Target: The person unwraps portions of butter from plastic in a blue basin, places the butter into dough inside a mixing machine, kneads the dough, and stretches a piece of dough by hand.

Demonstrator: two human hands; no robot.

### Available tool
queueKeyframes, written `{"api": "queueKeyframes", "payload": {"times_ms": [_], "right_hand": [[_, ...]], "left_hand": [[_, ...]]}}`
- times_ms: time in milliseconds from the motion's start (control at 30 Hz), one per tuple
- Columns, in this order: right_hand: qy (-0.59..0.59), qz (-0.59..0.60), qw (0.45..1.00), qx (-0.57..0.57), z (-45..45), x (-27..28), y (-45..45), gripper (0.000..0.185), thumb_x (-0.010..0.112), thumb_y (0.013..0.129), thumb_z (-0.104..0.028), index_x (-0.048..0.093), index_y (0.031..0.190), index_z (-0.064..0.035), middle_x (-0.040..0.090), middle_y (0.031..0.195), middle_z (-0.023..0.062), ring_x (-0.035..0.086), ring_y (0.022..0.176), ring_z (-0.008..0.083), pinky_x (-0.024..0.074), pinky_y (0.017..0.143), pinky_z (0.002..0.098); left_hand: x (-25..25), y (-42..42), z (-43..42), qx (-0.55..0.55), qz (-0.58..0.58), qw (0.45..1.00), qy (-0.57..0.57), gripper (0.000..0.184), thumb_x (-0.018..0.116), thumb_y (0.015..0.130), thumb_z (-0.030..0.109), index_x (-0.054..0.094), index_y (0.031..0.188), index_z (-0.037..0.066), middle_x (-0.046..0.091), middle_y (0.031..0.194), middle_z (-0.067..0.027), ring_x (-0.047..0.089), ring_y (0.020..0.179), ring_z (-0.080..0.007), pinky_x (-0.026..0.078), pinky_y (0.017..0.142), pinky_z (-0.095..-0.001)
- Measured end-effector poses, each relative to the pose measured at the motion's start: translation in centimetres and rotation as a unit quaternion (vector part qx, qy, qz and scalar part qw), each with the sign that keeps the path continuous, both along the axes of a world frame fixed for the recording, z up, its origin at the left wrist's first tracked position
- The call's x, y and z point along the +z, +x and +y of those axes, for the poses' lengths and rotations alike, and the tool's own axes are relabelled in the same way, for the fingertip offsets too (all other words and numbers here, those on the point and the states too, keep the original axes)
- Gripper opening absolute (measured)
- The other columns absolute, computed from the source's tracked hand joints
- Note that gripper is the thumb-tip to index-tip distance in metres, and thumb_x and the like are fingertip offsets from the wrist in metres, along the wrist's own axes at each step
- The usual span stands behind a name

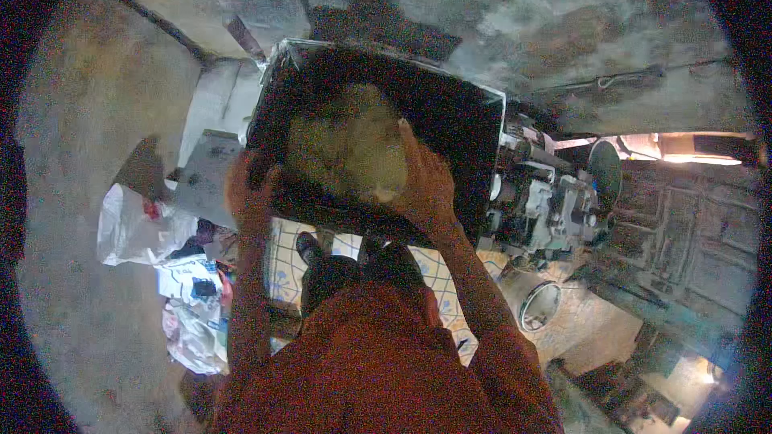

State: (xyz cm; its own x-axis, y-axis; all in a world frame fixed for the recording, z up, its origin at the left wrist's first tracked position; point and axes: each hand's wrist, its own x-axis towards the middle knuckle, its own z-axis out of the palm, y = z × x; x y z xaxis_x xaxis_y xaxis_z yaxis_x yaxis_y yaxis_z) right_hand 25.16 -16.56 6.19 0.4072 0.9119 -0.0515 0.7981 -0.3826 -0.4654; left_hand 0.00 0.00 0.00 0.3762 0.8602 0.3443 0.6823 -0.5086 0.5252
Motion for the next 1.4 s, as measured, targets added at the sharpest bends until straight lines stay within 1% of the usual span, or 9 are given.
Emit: {"api": "queueKeyframes", "payload": {"times_ms": [33, 167, 400, 500, 600, 733, 933, 1067, 1400], "right_hand": [[0.051, 0.0, 0.999, 0.012, 0.4, -0.1, -0.8, 0.113, 0.078, 0.066, -0.05, 0.013, 0.148, -0.0093, 0.048, 0.131, 0.0196, 0.05, 0.118, 0.0356, 0.0386, 0.099, 0.0486], [0.099, -0.018, 0.995, 0.004, -1.6, 1.7, -2.7, 0.116, 0.081, 0.056, -0.054, 0.023, 0.145, -0.0066, 0.049, 0.13, 0.0219, 0.055, 0.108, 0.0383, 0.044, 0.092, 0.0462], [0.177, 0.0, 0.98, 0.095, -1.3, 2.0, -5.1, 0.12, 0.082, 0.058, -0.052, 0.016, 0.146, -0.0036, 0.046, 0.132, 0.0255, 0.049, 0.117, 0.0434, 0.0406, 0.096, 0.051], [0.109, 0.067, 0.99, 0.067, -1.5, 3.6, -6.4, 0.106, 0.081, 0.06, -0.035, 0.025, 0.144, -0.0059, 0.048, 0.13, 0.0239, 0.051, 0.114, 0.0428, 0.0421, 0.095, 0.049], [0.067, 0.064, 0.991, 0.095, -1.2, 2.9, -6.5, 0.128, 0.088, 0.051, -0.045, 0.012, 0.146, -0.0029, 0.037, 0.139, 0.0259, 0.048, 0.119, 0.043, 0.0418, 0.098, 0.0476], [0.111, 0.252, 0.959, 0.057, -2.1, 3.9, -6.1, 0.128, 0.084, 0.058, -0.045, 0.001, 0.148, -0.0097, 0.027, 0.146, 0.024, 0.05, 0.118, 0.0388, 0.0494, 0.09, 0.0446], [0.167, 0.66, 0.733, -0.008, -3.4, 3.7, -5.0, 0.1, 0.056, 0.081, -0.064, -0.009, 0.148, -0.0265, 0.019, 0.151, 0.0168, 0.059, 0.108, 0.0328, 0.0584, 0.066, 0.0297], [0.173, 0.621, 0.764, 0.019, -3.8, 3.4, -5.5, 0.094, 0.036, 0.081, -0.075, -0.013, 0.147, -0.029, 0.027, 0.147, 0.02, 0.065, 0.094, 0.0293, 0.0572, 0.056, 0.0307], [0.152, 0.636, 0.755, -0.047, -3.5, 3.4, -6.4, 0.092, 0.032, 0.08, -0.078, -0.01, 0.147, -0.0309, 0.029, 0.144, 0.0253, 0.065, 0.095, 0.0345, 0.0571, 0.05, 0.031]], "left_hand": [[1.7, 0.8, -0.8, -0.092, 0.002, 0.992, 0.084, 0.063, 0.079, 0.069, 0.042, 0.06, 0.119, 0.009, 0.06, 0.118, -0.0151, 0.059, 0.104, -0.0326, 0.042, 0.094, -0.0455], [8.4, 4.8, -9.9, -0.29, -0.002, 0.906, -0.31, 0.069, 0.079, 0.068, 0.046, 0.059, 0.121, 0.006, 0.061, 0.117, -0.0153, 0.059, 0.108, -0.0317, 0.046, 0.091, -0.0434], [11.9, 4.0, -9.3, -0.302, -0.007, 0.85, -0.431, 0.037, 0.071, 0.082, 0.03, 0.068, 0.104, 0.001, 0.071, 0.085, -0.0123, 0.067, 0.074, -0.0165, 0.052, 0.067, -0.029], [8.7, 2.7, -9.6, -0.293, -0.107, 0.845, -0.434, 0.029, 0.071, 0.082, 0.024, 0.069, 0.099, 0.001, 0.071, 0.085, -0.011, 0.066, 0.075, -0.0129, 0.052, 0.064, -0.0291], [7.9, 2.2, -10.2, -0.178, -0.127, 0.864, -0.454, 0.02, 0.067, 0.085, 0.018, 0.07, 0.096, 0.001, 0.07, 0.083, -0.009, 0.065, 0.073, -0.0125, 0.052, 0.063, -0.0279], [4.4, 0.5, -8.2, 0.0, -0.458, 0.788, -0.411, 0.014, 0.066, 0.087, 0.011, 0.07, 0.095, 0.001, 0.069, 0.085, -0.0062, 0.063, 0.074, -0.0113, 0.053, 0.067, -0.0264], [7.7, 1.4, -9.4, -0.104, -0.313, 0.849, -0.413, 0.028, 0.07, 0.083, 0.011, 0.065, 0.109, 0.001, 0.067, 0.1, -0.0088, 0.063, 0.089, -0.0164, 0.052, 0.08, -0.0295], [6.6, 2.2, -11.2, -0.137, -0.311, 0.774, -0.534, 0.039, 0.073, 0.081, 0.015, 0.062, 0.114, -0.003, 0.068, 0.099, -0.0127, 0.063, 0.091, -0.0197, 0.051, 0.081, -0.0321], [7.4, 1.7, -13.4, -0.186, -0.056, 0.954, -0.227, 0.02, 0.068, 0.085, 0.022, 0.071, 0.096, 0.005, 0.071, 0.083, -0.0081, 0.068, 0.071, -0.0187, 0.053, 0.061, -0.0309]]}}
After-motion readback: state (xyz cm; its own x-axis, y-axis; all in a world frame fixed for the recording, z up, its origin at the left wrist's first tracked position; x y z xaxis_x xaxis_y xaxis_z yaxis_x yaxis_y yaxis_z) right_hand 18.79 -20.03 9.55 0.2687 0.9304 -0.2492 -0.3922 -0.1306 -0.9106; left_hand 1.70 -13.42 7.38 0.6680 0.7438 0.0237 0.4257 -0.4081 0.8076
